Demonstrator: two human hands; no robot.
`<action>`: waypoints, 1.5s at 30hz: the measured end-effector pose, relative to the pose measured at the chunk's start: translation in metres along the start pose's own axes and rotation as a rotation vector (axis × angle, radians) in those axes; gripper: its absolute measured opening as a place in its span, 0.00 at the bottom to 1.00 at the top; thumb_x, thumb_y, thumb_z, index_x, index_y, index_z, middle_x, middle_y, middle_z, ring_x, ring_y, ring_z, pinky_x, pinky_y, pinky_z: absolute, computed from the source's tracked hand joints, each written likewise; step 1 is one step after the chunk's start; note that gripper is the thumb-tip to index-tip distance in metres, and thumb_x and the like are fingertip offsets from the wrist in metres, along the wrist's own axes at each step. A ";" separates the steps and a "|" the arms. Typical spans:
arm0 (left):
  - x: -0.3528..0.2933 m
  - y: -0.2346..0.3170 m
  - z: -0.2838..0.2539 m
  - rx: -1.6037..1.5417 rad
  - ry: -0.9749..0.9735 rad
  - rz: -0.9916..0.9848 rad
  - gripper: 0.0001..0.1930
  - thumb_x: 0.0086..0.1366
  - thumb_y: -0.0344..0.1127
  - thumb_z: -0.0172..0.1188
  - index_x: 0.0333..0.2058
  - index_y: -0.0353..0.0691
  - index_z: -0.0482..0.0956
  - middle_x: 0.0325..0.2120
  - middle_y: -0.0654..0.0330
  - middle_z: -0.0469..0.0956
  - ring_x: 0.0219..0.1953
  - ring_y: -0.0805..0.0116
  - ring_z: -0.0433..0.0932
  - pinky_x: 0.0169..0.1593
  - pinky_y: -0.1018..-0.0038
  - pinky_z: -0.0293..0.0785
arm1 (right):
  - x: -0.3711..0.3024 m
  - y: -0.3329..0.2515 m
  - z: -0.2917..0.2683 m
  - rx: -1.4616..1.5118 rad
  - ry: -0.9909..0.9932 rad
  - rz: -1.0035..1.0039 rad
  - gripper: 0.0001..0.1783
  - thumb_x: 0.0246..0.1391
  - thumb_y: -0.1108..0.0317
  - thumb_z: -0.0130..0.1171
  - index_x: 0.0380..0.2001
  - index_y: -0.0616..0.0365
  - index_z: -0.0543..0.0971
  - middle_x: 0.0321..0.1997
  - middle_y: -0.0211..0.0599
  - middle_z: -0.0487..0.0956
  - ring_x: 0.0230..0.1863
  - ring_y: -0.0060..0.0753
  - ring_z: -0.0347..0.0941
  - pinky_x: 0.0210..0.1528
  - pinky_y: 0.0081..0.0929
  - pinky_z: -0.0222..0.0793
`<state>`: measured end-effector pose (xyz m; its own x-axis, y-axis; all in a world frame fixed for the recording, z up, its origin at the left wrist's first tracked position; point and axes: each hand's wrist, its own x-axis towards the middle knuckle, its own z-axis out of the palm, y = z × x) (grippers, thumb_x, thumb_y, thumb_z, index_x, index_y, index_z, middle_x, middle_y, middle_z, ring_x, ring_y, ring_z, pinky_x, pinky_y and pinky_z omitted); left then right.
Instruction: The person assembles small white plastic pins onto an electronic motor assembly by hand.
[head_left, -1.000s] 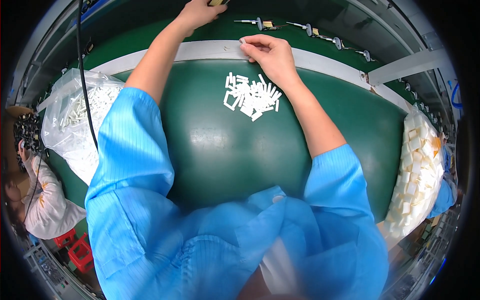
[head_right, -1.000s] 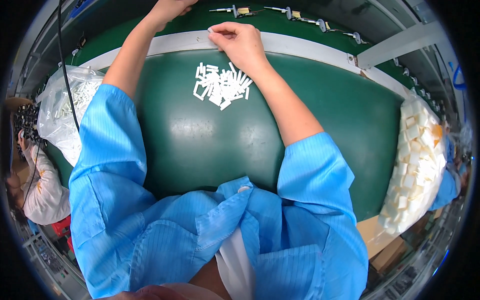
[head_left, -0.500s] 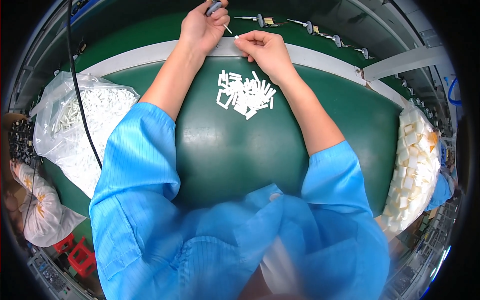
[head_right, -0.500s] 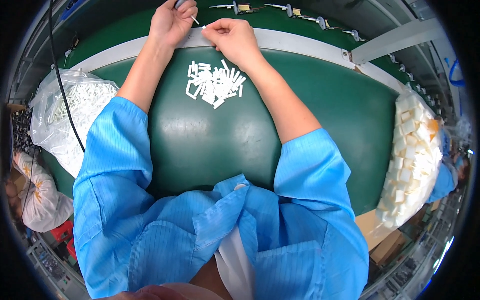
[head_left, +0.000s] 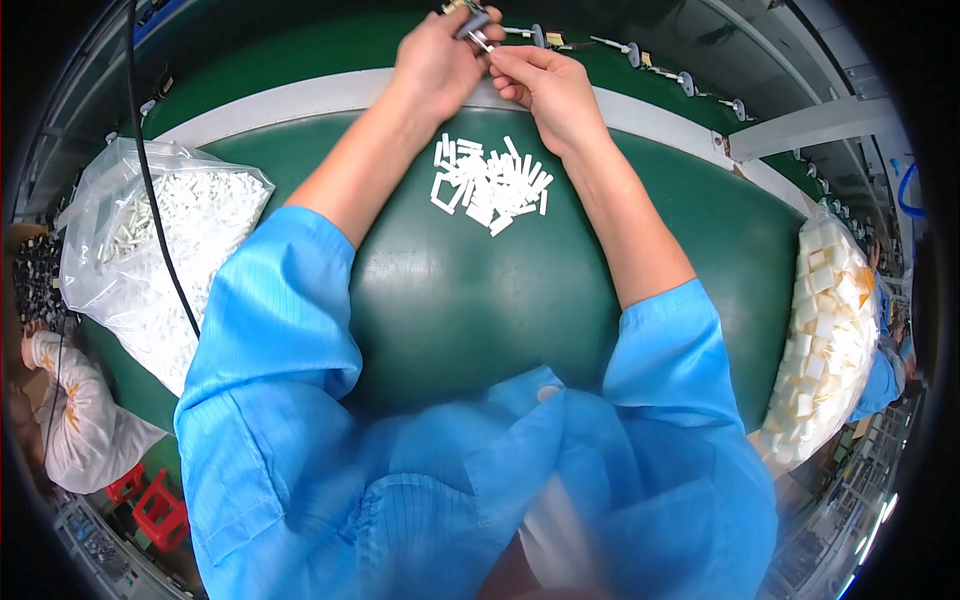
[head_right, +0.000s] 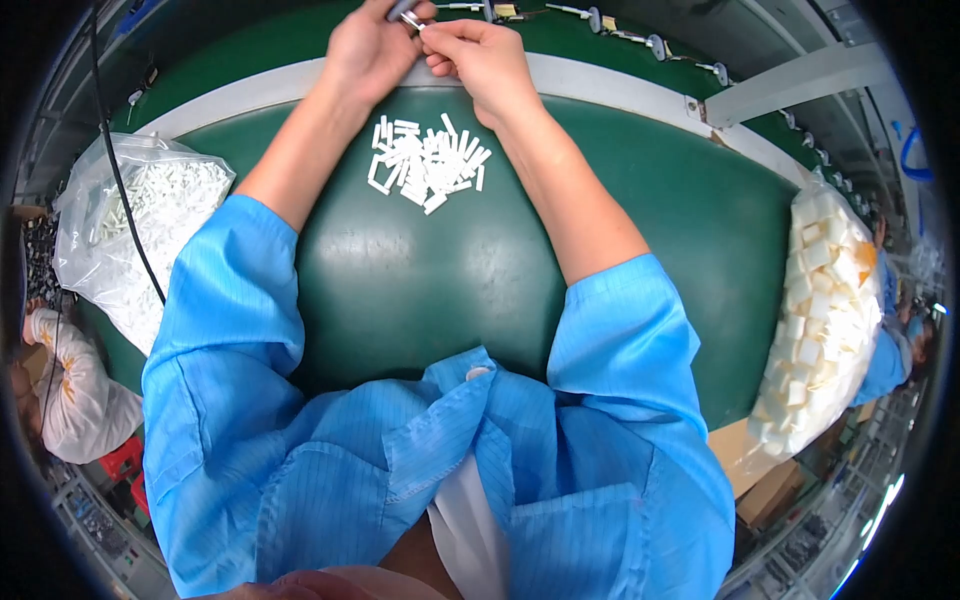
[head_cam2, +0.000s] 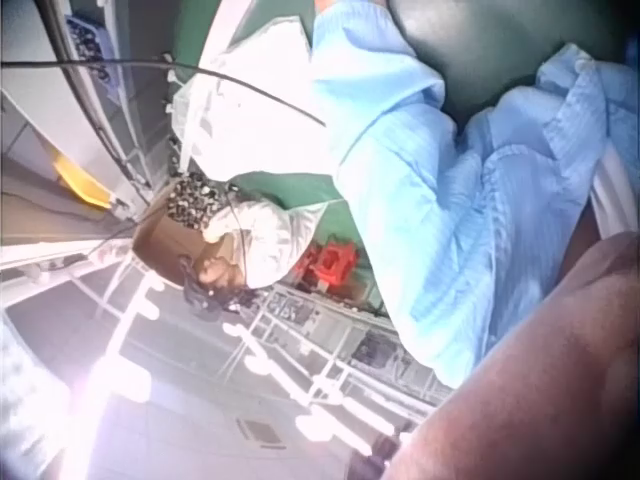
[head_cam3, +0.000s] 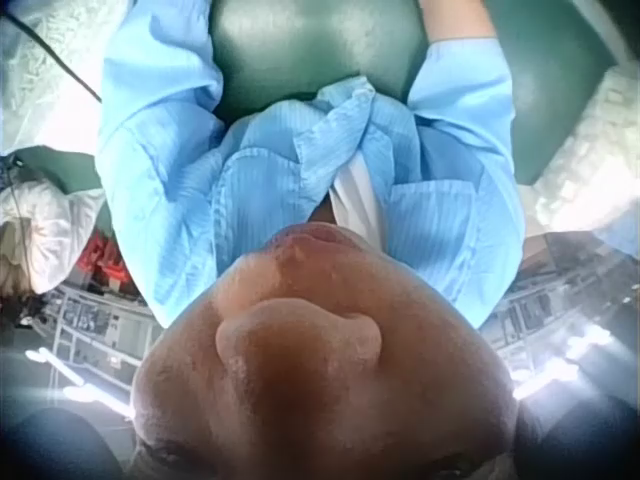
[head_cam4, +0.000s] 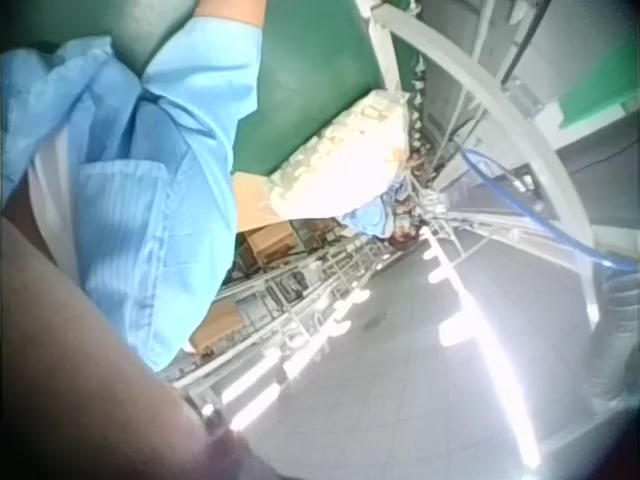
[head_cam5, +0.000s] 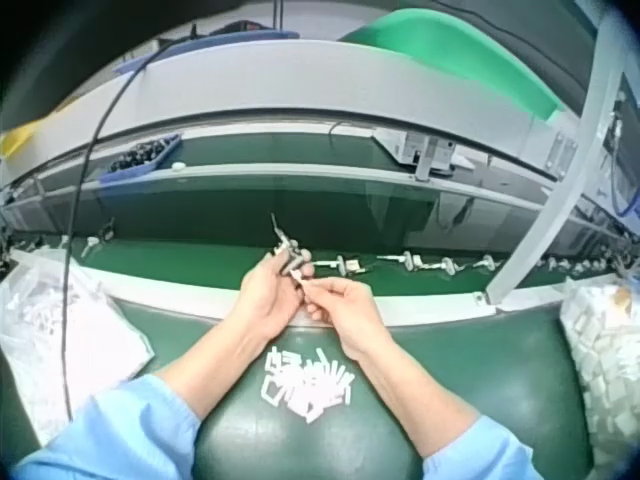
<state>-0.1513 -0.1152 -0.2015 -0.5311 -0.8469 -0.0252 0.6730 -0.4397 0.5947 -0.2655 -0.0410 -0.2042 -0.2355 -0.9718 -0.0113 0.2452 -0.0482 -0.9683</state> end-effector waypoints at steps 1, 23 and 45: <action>-0.005 -0.007 0.004 -0.021 0.029 0.038 0.07 0.70 0.36 0.43 0.37 0.41 0.68 0.30 0.59 0.74 0.32 0.66 0.74 0.38 0.71 0.72 | -0.001 0.000 0.002 -0.001 -0.007 -0.005 0.10 0.51 0.70 0.62 0.34 0.66 0.81 0.26 0.34 0.79 0.24 0.20 0.72 0.29 0.16 0.71; 0.004 0.037 -0.004 1.207 0.109 0.244 0.07 0.67 0.35 0.50 0.37 0.38 0.71 0.24 0.58 0.75 0.28 0.66 0.76 0.32 0.72 0.73 | -0.024 -0.052 0.001 -1.221 -0.285 -0.173 0.11 0.42 0.64 0.66 0.24 0.62 0.81 0.26 0.45 0.80 0.29 0.44 0.78 0.37 0.37 0.73; 0.027 0.042 -0.060 1.533 0.123 0.728 0.14 0.61 0.42 0.54 0.43 0.44 0.78 0.42 0.56 0.75 0.49 0.54 0.71 0.50 0.56 0.65 | -0.019 -0.037 0.018 -1.049 -0.218 -0.244 0.13 0.45 0.76 0.61 0.38 0.63 0.80 0.29 0.34 0.79 0.30 0.23 0.74 0.39 0.21 0.72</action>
<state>-0.1064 -0.1743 -0.2253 -0.2704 -0.7768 0.5688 -0.3751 0.6291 0.6808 -0.2531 -0.0249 -0.1636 0.0278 -0.9878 0.1534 -0.7310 -0.1248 -0.6708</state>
